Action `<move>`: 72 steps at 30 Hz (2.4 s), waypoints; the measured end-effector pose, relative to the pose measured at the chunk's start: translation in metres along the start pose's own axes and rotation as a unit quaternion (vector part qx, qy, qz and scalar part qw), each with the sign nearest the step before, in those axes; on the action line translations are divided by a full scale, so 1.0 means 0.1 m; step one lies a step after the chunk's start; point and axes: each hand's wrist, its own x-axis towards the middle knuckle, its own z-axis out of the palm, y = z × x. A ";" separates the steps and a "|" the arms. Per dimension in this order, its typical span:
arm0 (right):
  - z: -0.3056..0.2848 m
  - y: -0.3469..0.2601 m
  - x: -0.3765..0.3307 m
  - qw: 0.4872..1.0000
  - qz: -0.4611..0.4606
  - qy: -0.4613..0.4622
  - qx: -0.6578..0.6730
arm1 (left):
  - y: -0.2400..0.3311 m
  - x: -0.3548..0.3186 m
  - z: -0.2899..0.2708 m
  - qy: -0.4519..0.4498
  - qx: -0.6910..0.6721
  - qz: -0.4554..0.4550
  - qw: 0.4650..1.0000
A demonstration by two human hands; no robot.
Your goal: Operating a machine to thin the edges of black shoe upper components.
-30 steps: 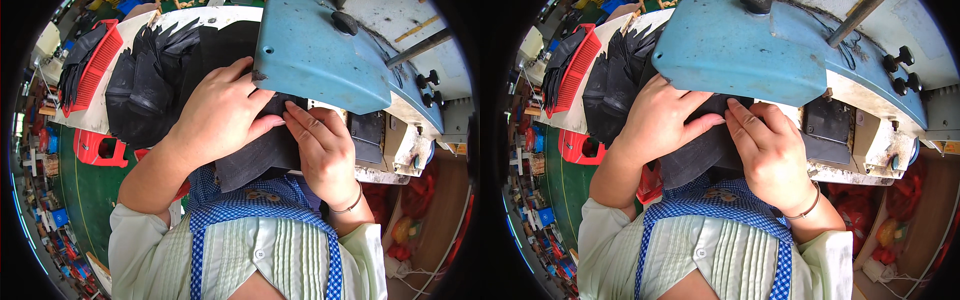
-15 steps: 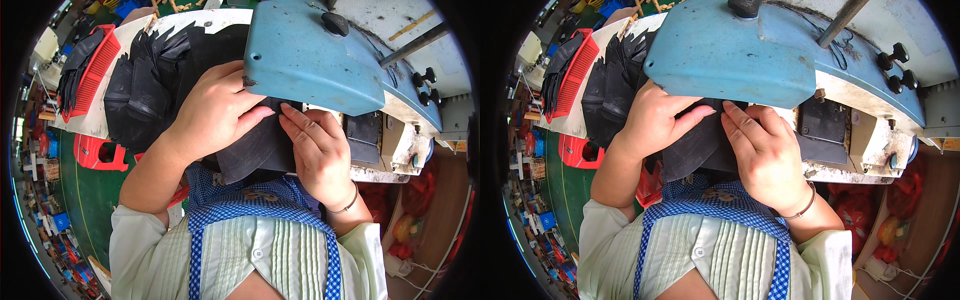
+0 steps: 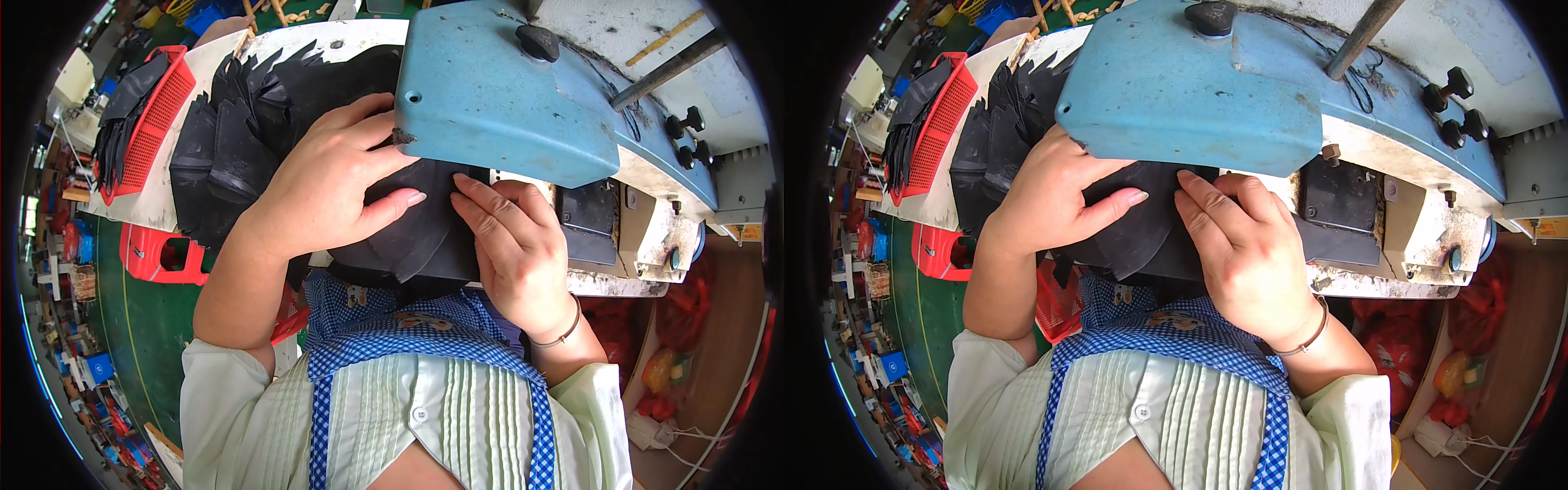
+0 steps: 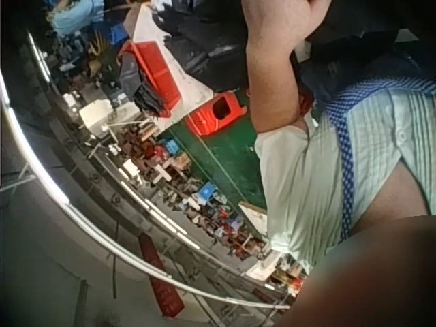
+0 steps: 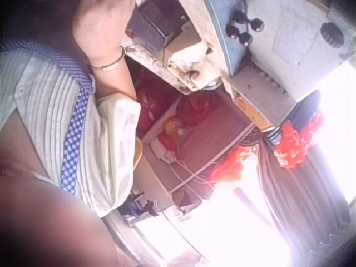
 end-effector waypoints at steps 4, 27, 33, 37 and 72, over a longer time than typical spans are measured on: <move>0.00 0.00 0.00 1.000 0.003 0.000 -0.001 | -0.01 0.00 0.03 -0.003 0.028 -0.009 1.000; 0.02 0.03 -0.03 1.000 -0.016 0.005 -0.002 | -0.10 0.13 0.21 0.062 0.161 -0.068 0.983; 0.01 0.04 0.00 1.000 -0.006 0.014 0.016 | -0.15 0.19 0.28 0.089 0.203 -0.094 0.971; 0.03 0.06 -0.02 0.999 -0.009 0.026 0.022 | -0.20 0.21 0.27 0.082 0.238 -0.108 0.962; 0.16 -0.48 0.45 0.954 0.057 -0.068 0.287 | 0.21 -0.97 -0.13 0.323 -0.388 -0.179 0.845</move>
